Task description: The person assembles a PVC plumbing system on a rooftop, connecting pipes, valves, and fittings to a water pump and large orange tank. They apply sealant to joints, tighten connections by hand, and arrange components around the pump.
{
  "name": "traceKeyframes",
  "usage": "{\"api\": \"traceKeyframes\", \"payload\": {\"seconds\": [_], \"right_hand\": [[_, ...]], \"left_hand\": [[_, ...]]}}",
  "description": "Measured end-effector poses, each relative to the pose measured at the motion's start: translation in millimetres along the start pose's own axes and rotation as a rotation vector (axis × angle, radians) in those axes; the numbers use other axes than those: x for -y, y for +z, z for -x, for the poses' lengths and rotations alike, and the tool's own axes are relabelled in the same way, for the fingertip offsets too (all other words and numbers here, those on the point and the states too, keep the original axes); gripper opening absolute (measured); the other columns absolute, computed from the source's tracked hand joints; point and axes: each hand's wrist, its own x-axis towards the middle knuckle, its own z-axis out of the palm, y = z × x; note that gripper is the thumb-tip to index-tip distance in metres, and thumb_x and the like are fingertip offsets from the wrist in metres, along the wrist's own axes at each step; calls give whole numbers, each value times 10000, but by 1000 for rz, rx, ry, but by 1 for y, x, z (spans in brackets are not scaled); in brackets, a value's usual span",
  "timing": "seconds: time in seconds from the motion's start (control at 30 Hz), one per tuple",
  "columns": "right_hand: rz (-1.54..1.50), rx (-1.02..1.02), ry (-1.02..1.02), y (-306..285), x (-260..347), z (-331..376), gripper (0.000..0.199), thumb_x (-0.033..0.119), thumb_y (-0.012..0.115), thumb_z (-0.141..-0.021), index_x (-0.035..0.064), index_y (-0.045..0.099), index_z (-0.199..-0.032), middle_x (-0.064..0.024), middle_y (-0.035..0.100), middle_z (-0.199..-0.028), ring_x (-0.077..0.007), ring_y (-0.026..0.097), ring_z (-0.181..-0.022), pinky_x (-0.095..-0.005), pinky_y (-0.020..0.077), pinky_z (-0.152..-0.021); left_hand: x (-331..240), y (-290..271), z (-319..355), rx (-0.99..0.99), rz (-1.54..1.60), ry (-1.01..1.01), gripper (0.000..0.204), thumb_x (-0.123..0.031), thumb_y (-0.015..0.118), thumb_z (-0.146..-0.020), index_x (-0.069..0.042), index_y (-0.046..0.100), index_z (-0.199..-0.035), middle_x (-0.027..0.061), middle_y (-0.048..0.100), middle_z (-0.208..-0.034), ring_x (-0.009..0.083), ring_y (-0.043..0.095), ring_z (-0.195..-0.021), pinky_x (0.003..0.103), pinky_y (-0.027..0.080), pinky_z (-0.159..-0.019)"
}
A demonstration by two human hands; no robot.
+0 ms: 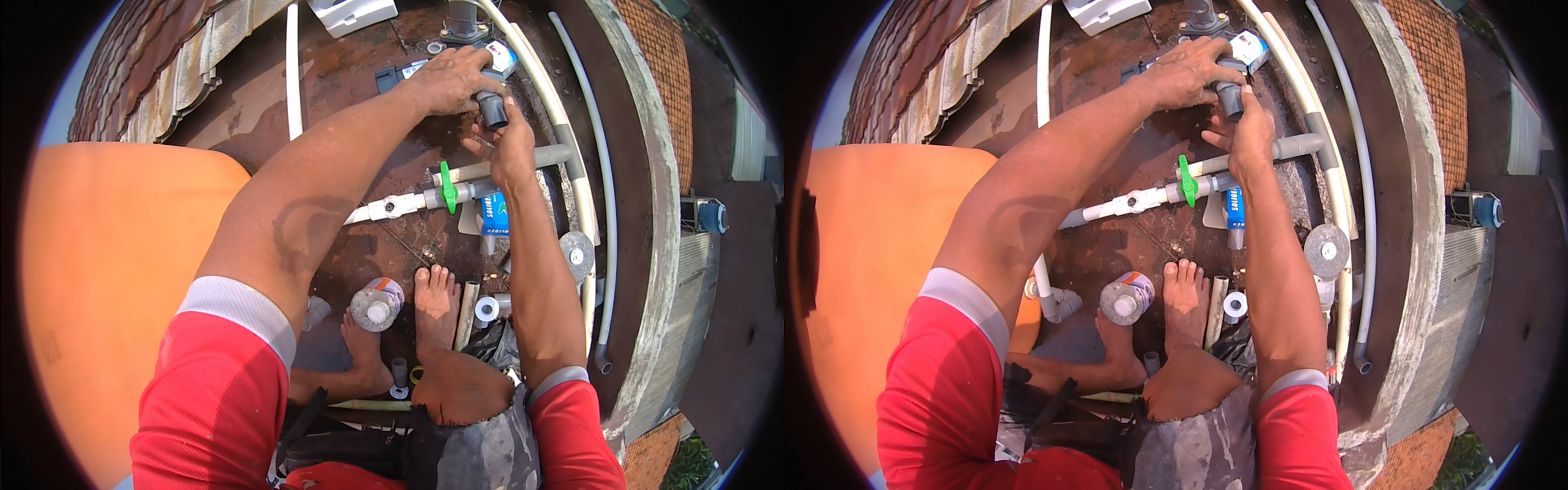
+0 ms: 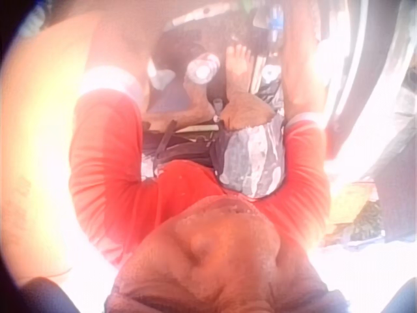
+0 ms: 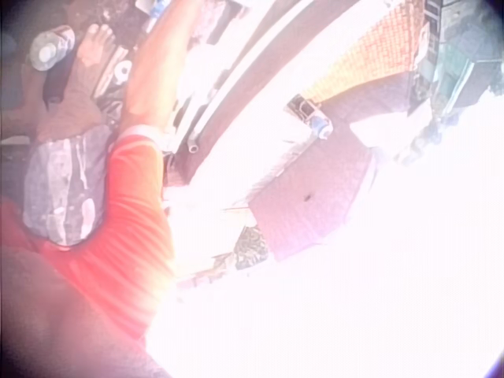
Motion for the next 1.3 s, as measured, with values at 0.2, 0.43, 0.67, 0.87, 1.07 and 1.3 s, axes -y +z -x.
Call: {"api": "traceKeyframes", "payload": {"seconds": [0.2,0.43,0.67,0.87,1.07,1.3], "right_hand": [[232,-58,-45,-5,-5,-7,523,434,571,-1175,-66,656,-1300,-182,741,-1043,-276,780,-873,-420,681,-716],[118,115,2,-18,4,-12,596,445,699,-1106,-100,634,-1339,-194,758,-1046,-260,786,-892,-383,652,-715],[242,199,-47,-20,18,-21,656,480,775,-1063,-103,666,-1342,-192,762,-1146,-269,813,-929,-346,669,-779],[1060,36,-468,-14,15,-24,635,505,773,-1057,-81,700,-1291,-187,788,-1102,-238,806,-886,-343,656,-745],[1012,117,-290,-9,18,-16,766,559,806,-994,-114,648,-1322,-324,782,-1152,-412,822,-997,-513,646,-862],[508,348,93,-24,25,-45,666,555,798,-1008,-34,661,-1286,-209,789,-1008,-298,815,-879,-459,652,-778]], "left_hand": [[0,-3,13,-86,232,-93,681,-195,926,-876,-311,677,-1499,144,596,-1497,381,576,-1441,517,487,-1241],[5,10,49,-237,67,-473,926,-411,968,-807,-88,571,-1579,220,590,-1518,421,556,-1449,522,463,-1221],[18,11,41,351,82,-663,1396,-691,944,-748,-127,234,-1810,279,270,-1831,514,240,-1696,759,191,-1304],[18,12,27,443,88,-746,1418,-596,915,-807,-171,45,-1843,246,143,-1886,496,147,-1731,793,103,-1324],[15,27,29,438,12,-792,1412,-483,944,-823,-219,0,-1840,236,122,-1890,491,134,-1735,795,100,-1323],[11,23,20,421,43,-795,1280,-265,831,-857,-197,17,-1842,228,116,-1893,490,133,-1736,791,86,-1329]]}}
